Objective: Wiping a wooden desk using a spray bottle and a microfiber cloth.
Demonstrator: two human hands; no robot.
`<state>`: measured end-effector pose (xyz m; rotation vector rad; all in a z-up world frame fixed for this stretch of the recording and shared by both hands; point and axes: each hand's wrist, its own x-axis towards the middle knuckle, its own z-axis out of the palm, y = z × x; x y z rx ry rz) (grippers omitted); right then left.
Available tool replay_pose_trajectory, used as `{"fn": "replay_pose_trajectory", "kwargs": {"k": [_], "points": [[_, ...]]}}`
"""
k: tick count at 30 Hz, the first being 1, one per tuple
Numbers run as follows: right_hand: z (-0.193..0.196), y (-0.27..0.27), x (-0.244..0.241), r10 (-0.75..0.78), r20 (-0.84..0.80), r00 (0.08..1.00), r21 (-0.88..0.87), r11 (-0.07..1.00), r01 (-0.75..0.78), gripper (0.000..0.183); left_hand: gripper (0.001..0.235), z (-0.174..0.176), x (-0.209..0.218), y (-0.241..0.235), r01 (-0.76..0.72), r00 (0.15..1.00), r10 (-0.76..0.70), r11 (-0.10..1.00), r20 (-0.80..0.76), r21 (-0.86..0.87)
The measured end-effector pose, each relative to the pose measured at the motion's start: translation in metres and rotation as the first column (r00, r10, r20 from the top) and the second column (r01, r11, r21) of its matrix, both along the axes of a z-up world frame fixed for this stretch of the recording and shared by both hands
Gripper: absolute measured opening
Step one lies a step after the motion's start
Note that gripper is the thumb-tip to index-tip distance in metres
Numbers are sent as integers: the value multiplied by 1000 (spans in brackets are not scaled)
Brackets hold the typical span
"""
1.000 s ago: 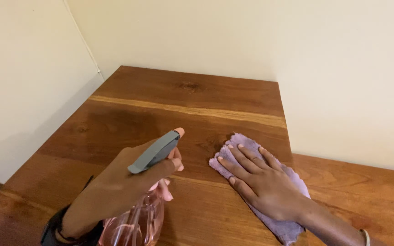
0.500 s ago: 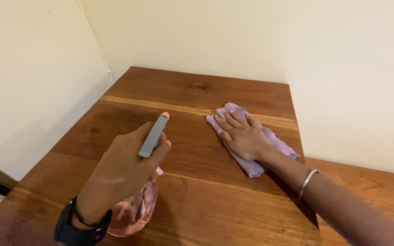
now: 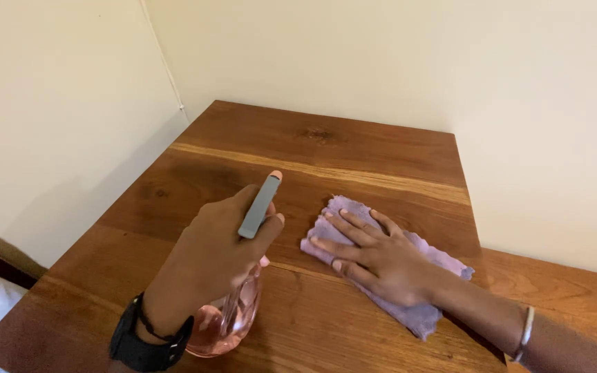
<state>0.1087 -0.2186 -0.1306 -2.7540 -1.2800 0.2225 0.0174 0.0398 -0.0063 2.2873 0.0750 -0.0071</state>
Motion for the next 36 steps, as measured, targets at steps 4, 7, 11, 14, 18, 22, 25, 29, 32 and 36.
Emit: {"fn": "replay_pose_trajectory", "kwargs": {"k": [4, 7, 11, 14, 18, 22, 25, 29, 32, 36], "points": [[7, 18, 23, -13, 44, 999, -6, 1000, 13, 62, 17, 11, -4, 0, 15, 999, -18, 994, -29, -112], [-1, 29, 38, -98, 82, 992, 48, 994, 94, 64, 18, 12, -4, 7, 61, 998, -65, 979, -11, -192], [-2, 41, 34, -186, 51, 981, 17, 982, 186, 66, 24, 26, -5, 21, 114, 985, -134, 978, -108, -172], [-4, 51, 15, -149, 63, 987, -13, 989, 150, 69, 25, 29, -1, 34, 118, 986, -136, 978, -96, -172], [3, 60, -27, -31, 6, 1000, 56, 998, 30, 71, 27, 25, 7, 43, 169, 983, -178, 973, -45, -160], [0, 47, -37, 133, 18, 991, 151, 979, -134, 60, 26, 34, 8, 44, 155, 972, -173, 981, -159, -119], [13, 47, -31, 161, -46, 986, 119, 981, -154, 61, 22, 30, 13, 54, 212, 966, -234, 961, -112, -180], [8, 43, 5, -7, -39, 999, 74, 997, 10, 69, 26, 27, 18, 70, 179, 952, -226, 958, -207, -223], [-5, 42, 40, -137, 52, 989, 60, 989, 134, 66, 29, 33, 17, 77, 122, 960, -176, 963, -216, -242], [-5, 59, 71, -306, 65, 950, 40, 952, 304, 66, 26, 28, 20, 88, 79, 967, -146, 949, -206, -305]]}}
